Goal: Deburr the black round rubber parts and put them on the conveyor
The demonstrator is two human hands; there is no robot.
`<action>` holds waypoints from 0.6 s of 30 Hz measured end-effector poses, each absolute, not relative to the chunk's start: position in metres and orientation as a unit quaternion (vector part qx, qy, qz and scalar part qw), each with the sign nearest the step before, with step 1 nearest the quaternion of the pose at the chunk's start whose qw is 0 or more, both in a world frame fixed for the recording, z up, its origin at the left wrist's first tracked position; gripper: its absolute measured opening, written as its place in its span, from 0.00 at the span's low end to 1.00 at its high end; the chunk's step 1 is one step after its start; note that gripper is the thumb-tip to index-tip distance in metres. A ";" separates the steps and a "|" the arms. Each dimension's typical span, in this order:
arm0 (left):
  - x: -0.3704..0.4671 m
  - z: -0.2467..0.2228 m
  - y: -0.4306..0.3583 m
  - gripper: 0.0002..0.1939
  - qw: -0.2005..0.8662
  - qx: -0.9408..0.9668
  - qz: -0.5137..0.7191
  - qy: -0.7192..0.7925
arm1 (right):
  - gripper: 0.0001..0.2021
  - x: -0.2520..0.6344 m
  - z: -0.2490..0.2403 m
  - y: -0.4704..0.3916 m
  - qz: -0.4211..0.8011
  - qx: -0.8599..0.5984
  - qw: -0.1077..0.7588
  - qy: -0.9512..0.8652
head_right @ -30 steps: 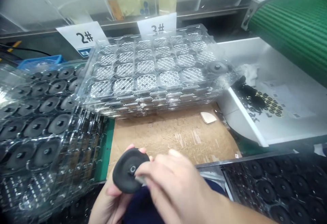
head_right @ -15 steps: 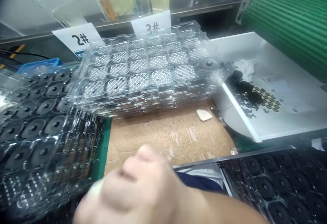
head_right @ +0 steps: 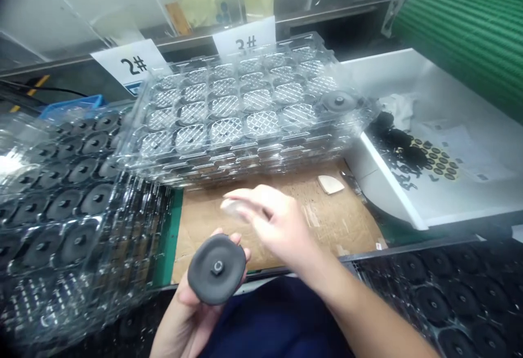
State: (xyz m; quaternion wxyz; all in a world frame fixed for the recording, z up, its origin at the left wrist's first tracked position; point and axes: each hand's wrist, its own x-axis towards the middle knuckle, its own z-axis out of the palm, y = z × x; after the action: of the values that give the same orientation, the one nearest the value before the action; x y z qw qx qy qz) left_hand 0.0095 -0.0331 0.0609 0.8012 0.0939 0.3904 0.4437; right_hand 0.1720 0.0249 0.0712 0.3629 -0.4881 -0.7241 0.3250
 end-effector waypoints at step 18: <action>0.002 0.042 -0.030 0.33 0.780 0.071 0.509 0.356 | 0.12 0.163 0.060 0.003 0.360 -0.558 0.364 -0.653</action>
State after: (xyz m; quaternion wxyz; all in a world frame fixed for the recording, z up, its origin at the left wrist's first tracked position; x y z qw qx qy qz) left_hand 0.0023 -0.0303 0.0421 0.7804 0.0710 0.3556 0.5095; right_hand 0.1632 0.0027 0.0605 0.3636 -0.5579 -0.6532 0.3604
